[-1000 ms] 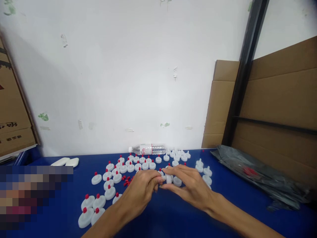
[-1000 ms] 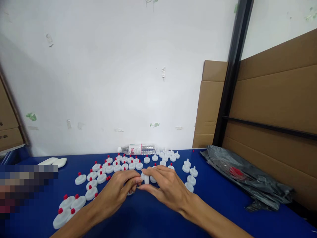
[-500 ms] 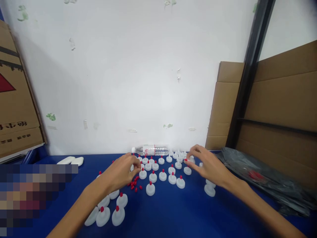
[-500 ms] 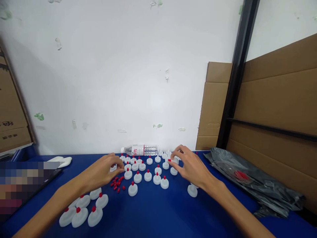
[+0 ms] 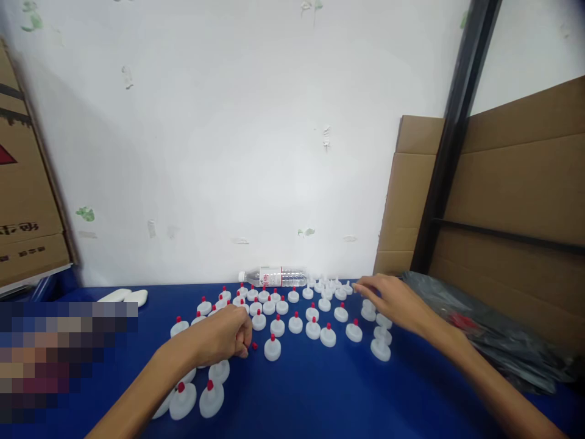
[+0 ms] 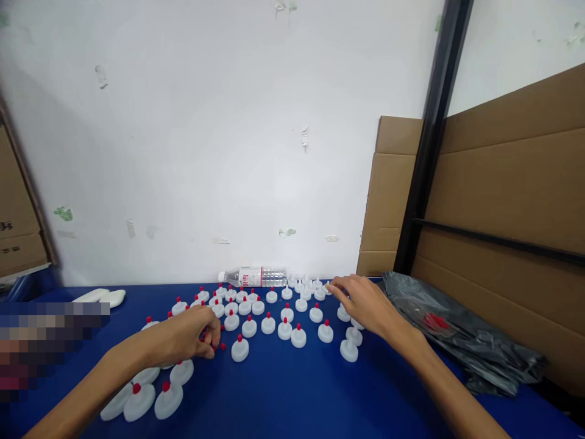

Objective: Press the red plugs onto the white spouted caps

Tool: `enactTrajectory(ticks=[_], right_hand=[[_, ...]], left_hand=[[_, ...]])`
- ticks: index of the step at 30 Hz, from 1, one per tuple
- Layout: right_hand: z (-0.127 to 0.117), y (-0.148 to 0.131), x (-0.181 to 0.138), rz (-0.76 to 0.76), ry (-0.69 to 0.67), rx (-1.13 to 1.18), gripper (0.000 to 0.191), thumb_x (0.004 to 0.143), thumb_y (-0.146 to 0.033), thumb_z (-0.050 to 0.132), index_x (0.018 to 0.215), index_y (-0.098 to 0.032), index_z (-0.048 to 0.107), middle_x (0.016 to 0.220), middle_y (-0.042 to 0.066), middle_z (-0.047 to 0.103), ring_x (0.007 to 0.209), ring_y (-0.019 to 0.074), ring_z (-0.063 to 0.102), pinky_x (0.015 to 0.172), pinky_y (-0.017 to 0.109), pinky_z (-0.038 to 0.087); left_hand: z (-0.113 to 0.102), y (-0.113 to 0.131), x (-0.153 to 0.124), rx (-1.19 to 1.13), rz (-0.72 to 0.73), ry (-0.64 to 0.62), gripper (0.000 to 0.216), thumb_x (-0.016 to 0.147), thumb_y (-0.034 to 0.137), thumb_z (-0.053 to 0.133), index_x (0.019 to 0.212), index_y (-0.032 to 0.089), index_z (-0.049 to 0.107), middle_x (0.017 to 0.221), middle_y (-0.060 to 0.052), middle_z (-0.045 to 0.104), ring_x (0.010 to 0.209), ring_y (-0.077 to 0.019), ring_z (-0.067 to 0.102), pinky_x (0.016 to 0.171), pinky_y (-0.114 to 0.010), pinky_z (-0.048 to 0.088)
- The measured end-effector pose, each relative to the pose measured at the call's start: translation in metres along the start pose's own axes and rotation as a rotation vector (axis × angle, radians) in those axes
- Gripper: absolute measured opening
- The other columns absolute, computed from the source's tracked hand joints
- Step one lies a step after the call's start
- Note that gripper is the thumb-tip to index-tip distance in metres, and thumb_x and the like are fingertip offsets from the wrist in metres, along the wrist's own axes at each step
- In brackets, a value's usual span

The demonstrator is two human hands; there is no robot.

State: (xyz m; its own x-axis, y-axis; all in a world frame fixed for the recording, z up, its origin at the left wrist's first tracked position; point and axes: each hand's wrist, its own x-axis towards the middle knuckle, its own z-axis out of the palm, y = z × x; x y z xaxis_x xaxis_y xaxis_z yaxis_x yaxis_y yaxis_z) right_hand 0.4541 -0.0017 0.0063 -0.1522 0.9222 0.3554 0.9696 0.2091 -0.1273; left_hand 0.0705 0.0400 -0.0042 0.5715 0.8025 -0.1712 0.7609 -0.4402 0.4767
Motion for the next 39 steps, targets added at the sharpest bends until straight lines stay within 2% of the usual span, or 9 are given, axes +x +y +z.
enactTrajectory(ticks=[5,12,15,21,24,27,30,34,39], right_hand=[[0.014,0.019,0.002,0.066,-0.072,-0.098,0.034,0.094,-0.046,0.053,0.099,-0.021,0.075,0.094,0.010,0.075,0.093,0.0297,0.067,0.075,0.035,0.044],[0.026,0.021,-0.002,0.100,-0.216,-0.066,0.019,0.084,-0.035,0.065,0.092,-0.023,0.077,0.078,0.005,0.075,0.071,0.0219,0.070,0.060,0.027,0.040],[0.024,0.018,-0.002,0.088,-0.171,-0.022,0.017,0.086,-0.034,0.064,0.092,-0.022,0.074,0.085,0.005,0.076,0.079,0.0233,0.071,0.064,0.028,0.042],[0.008,-0.009,-0.003,0.093,0.088,0.103,0.034,0.099,-0.045,0.047,0.121,-0.022,0.061,0.099,0.007,0.075,0.091,0.0235,0.070,0.077,0.032,0.051],[0.003,-0.036,-0.010,-0.068,0.309,0.234,0.031,0.098,-0.044,0.051,0.116,-0.023,0.064,0.103,0.007,0.070,0.087,0.0224,0.068,0.079,0.034,0.053],[0.007,-0.062,-0.020,-0.278,0.212,0.305,0.026,0.100,-0.040,0.052,0.118,-0.026,0.064,0.109,0.006,0.065,0.092,0.0197,0.066,0.082,0.033,0.053],[0.017,-0.080,-0.029,-0.402,0.117,0.341,0.023,0.100,-0.037,0.055,0.118,-0.025,0.063,0.117,0.007,0.064,0.103,0.0207,0.064,0.090,0.035,0.052],[0.030,-0.090,-0.035,-0.466,0.073,0.368,0.027,0.099,-0.036,0.058,0.124,-0.027,0.061,0.114,0.005,0.068,0.103,0.0206,0.065,0.091,0.036,0.053],[0.036,-0.093,-0.036,-0.505,0.098,0.358,0.026,0.095,-0.035,0.064,0.119,-0.025,0.064,0.110,0.005,0.070,0.098,0.0205,0.067,0.086,0.036,0.055]], left_hand=[[0.000,0.008,-0.004,0.046,0.016,0.035,0.006,0.071,0.018,0.060,0.067,0.021,0.063,0.069,0.000,0.067,0.069,-0.0185,0.065,0.056,-0.025,0.045],[-0.003,0.021,-0.006,0.216,0.100,0.273,0.008,0.081,0.023,0.051,0.078,0.022,0.059,0.076,-0.001,0.067,0.069,-0.0186,0.059,0.059,-0.029,0.038],[-0.001,0.029,-0.008,0.238,0.121,0.347,0.009,0.084,0.025,0.050,0.080,0.022,0.057,0.078,-0.002,0.067,0.073,-0.0197,0.059,0.061,-0.029,0.037],[0.002,0.036,-0.003,0.054,0.192,0.382,0.026,0.093,0.041,0.052,0.104,0.024,0.067,0.097,-0.003,0.071,0.078,-0.0196,0.061,0.070,-0.030,0.044],[0.004,0.038,0.001,-0.033,0.252,0.437,0.027,0.093,0.046,0.056,0.100,0.025,0.072,0.097,-0.002,0.072,0.078,-0.0183,0.062,0.075,-0.030,0.045],[0.008,0.045,0.003,-0.104,0.286,0.480,0.022,0.091,0.043,0.062,0.089,0.023,0.073,0.090,0.000,0.074,0.074,-0.0164,0.061,0.072,-0.028,0.044],[0.014,0.055,0.002,-0.192,0.286,0.442,0.018,0.089,0.038,0.066,0.088,0.022,0.074,0.084,0.001,0.074,0.063,-0.0130,0.061,0.067,-0.025,0.046],[0.025,0.065,0.001,-0.298,0.271,0.387,0.015,0.087,0.034,0.069,0.087,0.020,0.074,0.068,0.003,0.070,0.051,-0.0109,0.060,0.057,-0.023,0.046],[0.037,0.065,0.003,-0.236,0.394,0.408,0.017,0.090,0.036,0.067,0.086,0.021,0.074,0.075,0.002,0.071,0.053,-0.0100,0.060,0.064,-0.023,0.047]])
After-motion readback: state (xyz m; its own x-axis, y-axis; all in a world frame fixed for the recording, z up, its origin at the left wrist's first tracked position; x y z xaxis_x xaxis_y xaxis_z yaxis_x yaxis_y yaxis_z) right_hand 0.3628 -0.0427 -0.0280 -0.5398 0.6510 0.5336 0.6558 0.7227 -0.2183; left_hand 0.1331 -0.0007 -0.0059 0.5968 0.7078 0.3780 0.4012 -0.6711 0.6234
